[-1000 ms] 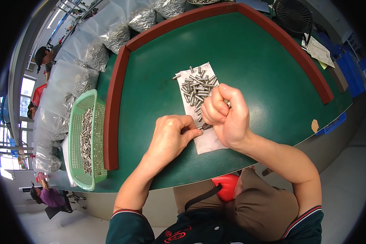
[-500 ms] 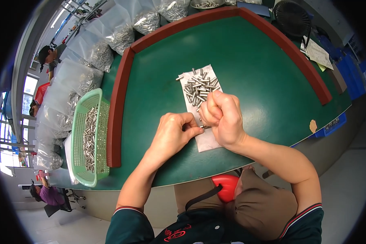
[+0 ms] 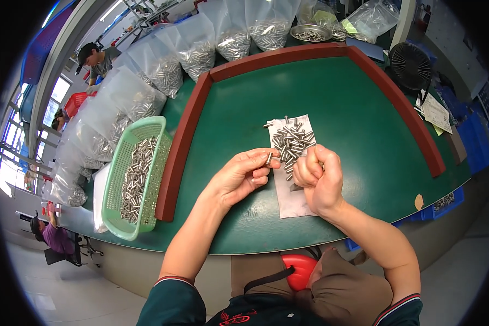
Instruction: Inspecting and sorting small metal pins using a handheld tool on a workbench.
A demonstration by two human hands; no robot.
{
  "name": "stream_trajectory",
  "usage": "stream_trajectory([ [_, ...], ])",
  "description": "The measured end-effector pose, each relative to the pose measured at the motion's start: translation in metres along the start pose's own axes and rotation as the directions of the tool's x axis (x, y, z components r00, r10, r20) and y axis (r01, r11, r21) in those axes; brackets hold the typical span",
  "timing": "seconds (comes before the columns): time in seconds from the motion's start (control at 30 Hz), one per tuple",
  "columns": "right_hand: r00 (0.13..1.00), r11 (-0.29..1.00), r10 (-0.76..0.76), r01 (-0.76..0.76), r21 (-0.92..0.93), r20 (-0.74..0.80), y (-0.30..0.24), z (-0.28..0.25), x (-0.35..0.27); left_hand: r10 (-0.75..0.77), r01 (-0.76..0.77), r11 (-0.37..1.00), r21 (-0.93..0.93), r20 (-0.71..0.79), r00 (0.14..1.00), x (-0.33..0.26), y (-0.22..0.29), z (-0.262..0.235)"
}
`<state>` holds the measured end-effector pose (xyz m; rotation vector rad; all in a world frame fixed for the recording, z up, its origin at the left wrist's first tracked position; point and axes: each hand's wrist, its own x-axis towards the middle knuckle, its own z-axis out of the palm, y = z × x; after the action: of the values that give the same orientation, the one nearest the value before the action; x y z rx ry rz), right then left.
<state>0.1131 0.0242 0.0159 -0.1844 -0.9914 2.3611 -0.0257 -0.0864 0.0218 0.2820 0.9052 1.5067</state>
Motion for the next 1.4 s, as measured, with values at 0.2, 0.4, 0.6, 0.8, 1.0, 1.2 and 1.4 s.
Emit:
stream_trajectory([
  [0.2, 1.0, 1.0, 0.011, -0.011, 0.014, -0.012, -0.001, -0.001, 0.001, -0.001, 0.0, 1.0, -0.02, -0.053, 0.999, 0.001, 0.001, 0.004],
  [0.4, 1.0, 1.0, 0.003, -0.003, -0.018, -0.008, -0.002, -0.001, 0.001, 0.497, -0.187, 0.66, 0.728, -0.236, 0.835, 0.019, 0.008, -0.005],
  [0.6, 1.0, 1.0, 0.006, -0.006, -0.005, 0.01, -0.001, -0.002, 0.0, 0.799, -0.053, -0.142, 0.988, 0.147, 0.583, 0.058, 0.015, -0.02],
  [0.8, 1.0, 1.0, 0.007, -0.007, -0.013, 0.027, -0.002, 0.0, 0.0, 0.761, -0.069, -0.24, 0.968, 0.231, 0.606, 0.066, 0.014, -0.023],
  [1.0, 1.0, 1.0, 0.012, -0.011, -0.018, 0.011, -0.003, -0.003, 0.0, 0.371, -0.314, 0.87, 0.38, -0.086, 0.925, 0.027, 0.016, -0.016],
  [1.2, 1.0, 1.0, 0.02, -0.02, -0.003, 0.001, -0.002, 0.0, 0.0, 0.295, -0.276, 0.918, 0.284, -0.024, 0.955, 0.002, 0.01, -0.011],
  [1.4, 1.0, 1.0, 0.025, -0.025, 0.011, -0.008, 0.0, -0.001, -0.001, 0.274, -0.252, 0.915, 0.315, -0.026, 0.961, -0.002, 0.007, -0.01],
])
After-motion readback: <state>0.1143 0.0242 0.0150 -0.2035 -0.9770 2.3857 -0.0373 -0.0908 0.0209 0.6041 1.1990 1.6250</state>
